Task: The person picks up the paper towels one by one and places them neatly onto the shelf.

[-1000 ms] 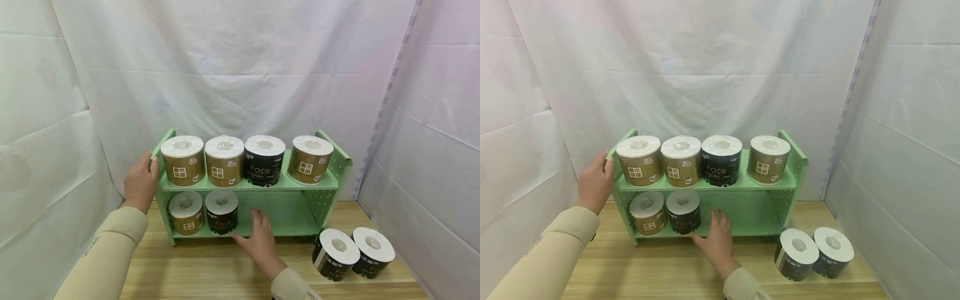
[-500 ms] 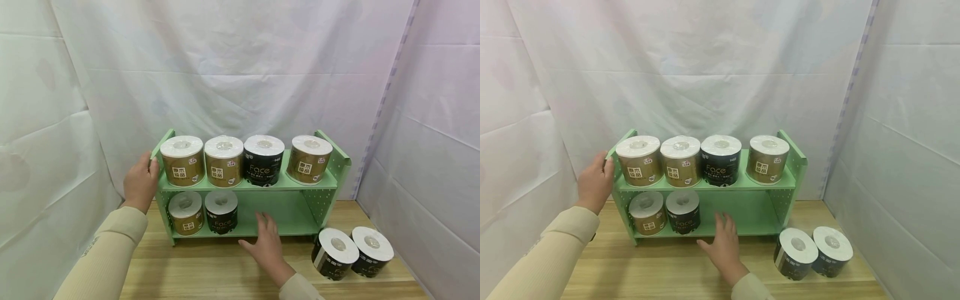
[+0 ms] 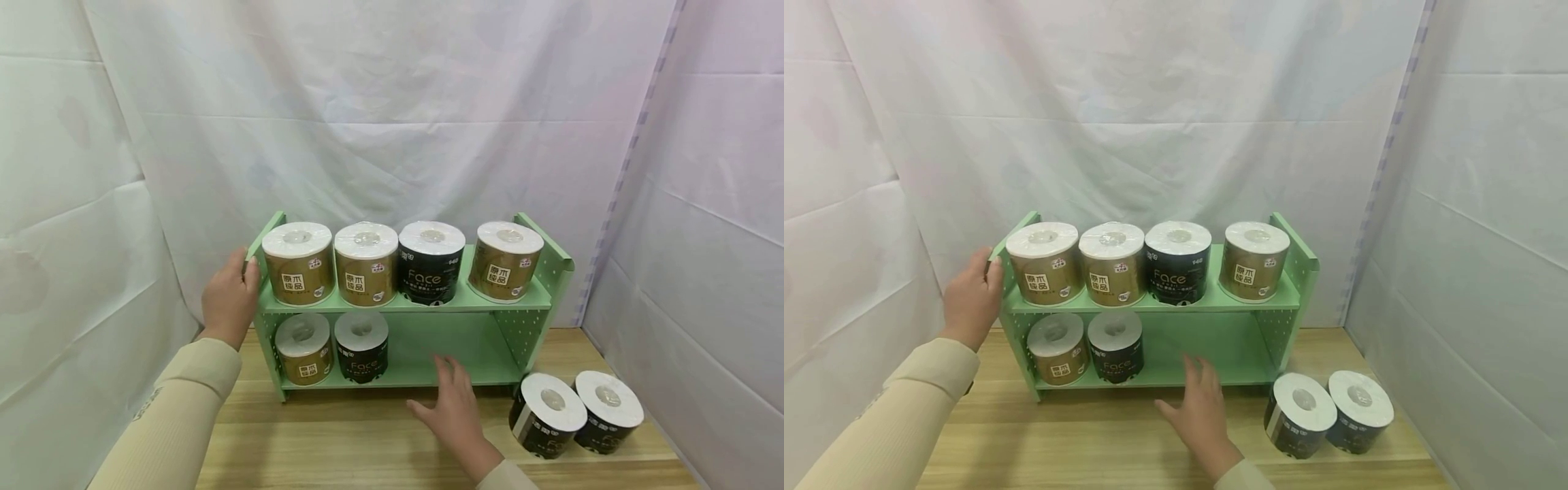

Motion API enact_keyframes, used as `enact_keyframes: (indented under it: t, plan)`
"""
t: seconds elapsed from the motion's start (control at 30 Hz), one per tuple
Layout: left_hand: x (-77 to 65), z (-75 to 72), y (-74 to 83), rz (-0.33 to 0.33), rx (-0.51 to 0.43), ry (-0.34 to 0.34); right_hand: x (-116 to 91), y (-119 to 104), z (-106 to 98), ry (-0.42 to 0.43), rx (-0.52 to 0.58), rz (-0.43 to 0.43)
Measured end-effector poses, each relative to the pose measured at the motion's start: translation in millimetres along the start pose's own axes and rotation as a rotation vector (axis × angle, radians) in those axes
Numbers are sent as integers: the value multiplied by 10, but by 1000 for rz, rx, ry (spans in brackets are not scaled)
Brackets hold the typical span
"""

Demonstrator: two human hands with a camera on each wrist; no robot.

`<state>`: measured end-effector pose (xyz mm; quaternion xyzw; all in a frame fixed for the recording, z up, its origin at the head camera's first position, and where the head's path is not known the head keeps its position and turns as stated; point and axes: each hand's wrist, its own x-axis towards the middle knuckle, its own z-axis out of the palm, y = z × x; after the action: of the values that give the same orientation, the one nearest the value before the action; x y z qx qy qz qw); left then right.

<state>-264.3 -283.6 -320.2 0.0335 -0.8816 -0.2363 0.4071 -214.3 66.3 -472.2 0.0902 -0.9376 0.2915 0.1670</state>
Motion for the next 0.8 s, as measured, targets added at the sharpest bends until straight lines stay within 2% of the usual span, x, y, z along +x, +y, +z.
enact_keyframes:
  t: [0.5, 0.8]
  plan:
    - [6, 14, -11, 9, 4, 7, -147, 264, -217, 45, -67, 47]
    - [0, 6, 1, 10, 10, 12, -216, 382, -348, 64, -71, 120]
